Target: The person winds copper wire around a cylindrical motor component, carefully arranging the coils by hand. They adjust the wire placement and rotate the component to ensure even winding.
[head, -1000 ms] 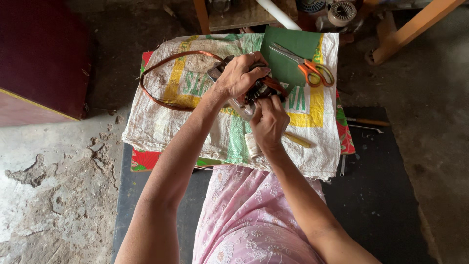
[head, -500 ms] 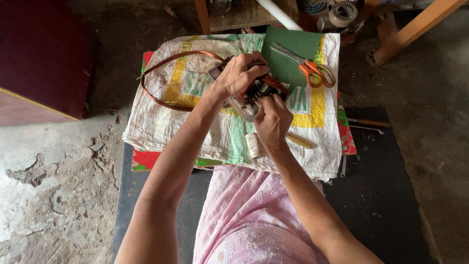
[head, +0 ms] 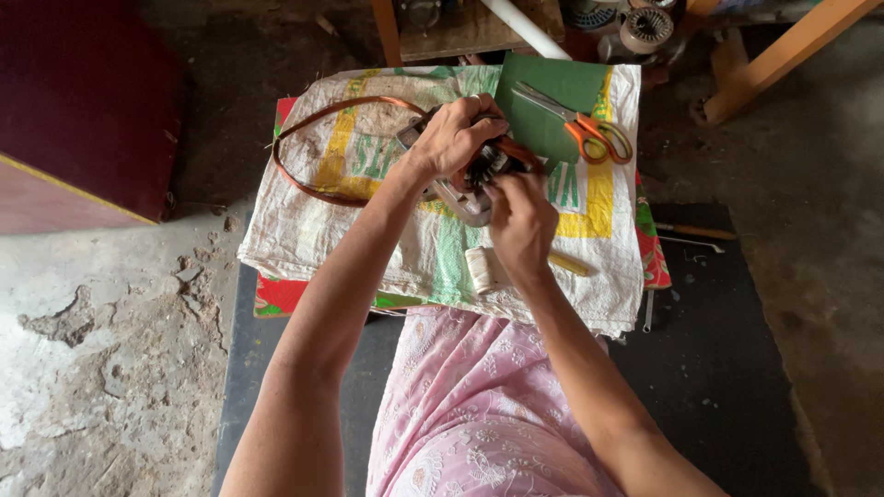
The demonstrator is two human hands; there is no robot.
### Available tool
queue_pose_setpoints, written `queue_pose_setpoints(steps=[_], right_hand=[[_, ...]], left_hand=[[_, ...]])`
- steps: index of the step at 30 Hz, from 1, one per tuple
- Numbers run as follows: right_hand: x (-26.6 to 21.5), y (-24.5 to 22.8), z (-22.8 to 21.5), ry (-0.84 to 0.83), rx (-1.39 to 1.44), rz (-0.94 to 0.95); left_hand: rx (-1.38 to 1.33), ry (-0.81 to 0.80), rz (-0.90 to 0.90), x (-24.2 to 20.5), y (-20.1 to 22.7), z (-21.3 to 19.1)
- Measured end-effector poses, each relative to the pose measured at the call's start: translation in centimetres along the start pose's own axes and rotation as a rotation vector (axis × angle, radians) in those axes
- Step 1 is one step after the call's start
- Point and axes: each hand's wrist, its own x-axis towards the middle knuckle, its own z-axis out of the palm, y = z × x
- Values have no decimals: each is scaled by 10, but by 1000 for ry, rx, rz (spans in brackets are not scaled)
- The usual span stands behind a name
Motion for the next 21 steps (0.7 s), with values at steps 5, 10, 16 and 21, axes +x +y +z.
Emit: queue_pose_setpoints(steps=[5,10,16,21], right_hand=[[-6,1,-32,108,106,-138],[15,16,-22,-288,53,-154],[22,43,-7,-368,255,-298],[22,50,-3,-484,108,-168]], left_hand=[[50,19,28,0,-7,6],[99,3,39,9,-8,10],[55,-16,44,12,-12,9],[61,-37,33,11,-11,9]])
